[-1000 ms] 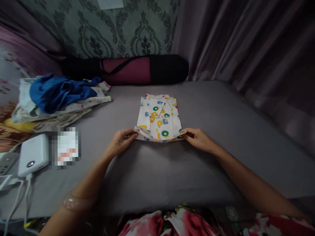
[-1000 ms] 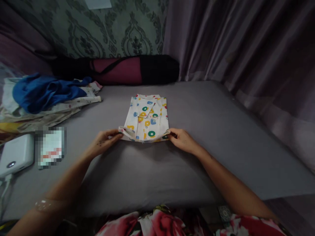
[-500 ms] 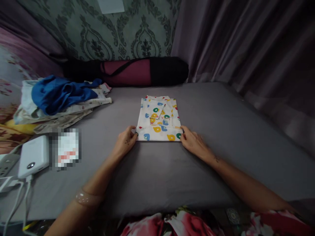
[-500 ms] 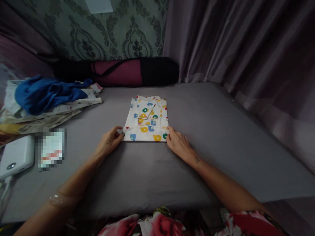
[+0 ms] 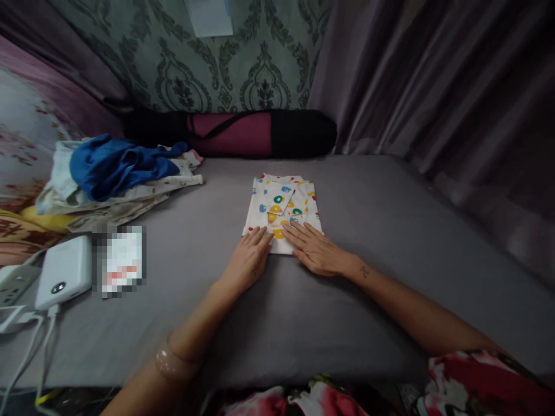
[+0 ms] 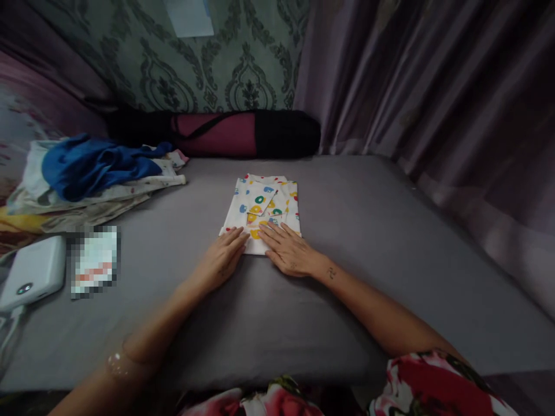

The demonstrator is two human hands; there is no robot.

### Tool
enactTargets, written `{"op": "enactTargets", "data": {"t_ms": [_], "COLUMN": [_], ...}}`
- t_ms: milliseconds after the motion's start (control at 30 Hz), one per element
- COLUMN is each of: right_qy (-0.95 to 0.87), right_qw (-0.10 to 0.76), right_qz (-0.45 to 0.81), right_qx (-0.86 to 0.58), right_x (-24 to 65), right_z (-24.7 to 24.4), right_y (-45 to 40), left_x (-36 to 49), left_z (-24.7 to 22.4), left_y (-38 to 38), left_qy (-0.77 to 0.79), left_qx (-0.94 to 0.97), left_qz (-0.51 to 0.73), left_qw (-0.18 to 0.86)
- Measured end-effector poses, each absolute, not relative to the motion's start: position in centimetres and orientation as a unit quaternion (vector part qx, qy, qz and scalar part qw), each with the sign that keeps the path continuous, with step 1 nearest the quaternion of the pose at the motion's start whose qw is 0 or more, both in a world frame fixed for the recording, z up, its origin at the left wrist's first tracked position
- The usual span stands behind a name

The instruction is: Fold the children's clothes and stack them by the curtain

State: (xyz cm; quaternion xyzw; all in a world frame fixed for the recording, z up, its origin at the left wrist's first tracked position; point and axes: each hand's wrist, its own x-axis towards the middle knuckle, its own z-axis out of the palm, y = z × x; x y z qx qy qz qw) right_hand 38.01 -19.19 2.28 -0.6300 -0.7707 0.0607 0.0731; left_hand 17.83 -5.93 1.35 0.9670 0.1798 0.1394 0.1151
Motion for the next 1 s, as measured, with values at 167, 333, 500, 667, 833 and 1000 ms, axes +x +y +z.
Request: {"op": "enactTargets", "data": {"t_ms": [167,333,500,667,833,1000], "right_qy": [-0.759,-0.757,-0.711,-0.586,-0.56,-0.55], "right_qw": [0.079,0.073,0.075,0.096,0.079,0.076], "right_qz": [0.085,0.099,0.094,0.047,0.078,0.091], "right_qx": [-0.64,-0.642,-0.693,-0.803,-0.821,-0.827], "right_x": [38.6,38.4,37.3,35.2,34.8,34.7], "right_z": [1.3,1.8,2.7,2.1,1.1,1.9], "right_y": [-19.3,-19.3,-19.4,-19.8,-20.2,-19.8], "left_x": [17.7,17.5,17.0,16.2,15.6,15.2], "left_z": [0.0,-0.2,-0.1,0.0,-0.1,-0.2], "left_y": [-5.6,-5.4,-5.1,-4.6,-4.2,-4.0], "left_qy": [0.201,0.197,0.186,0.204,0.201,0.2], "left_qx": [0.974,0.973,0.969,0.958,0.957,0.953], "left_qz": [0.065,0.077,0.115,0.148,0.156,0.171], "left_qw": [0.084,0.088,0.117,0.134,0.142,0.153]}}
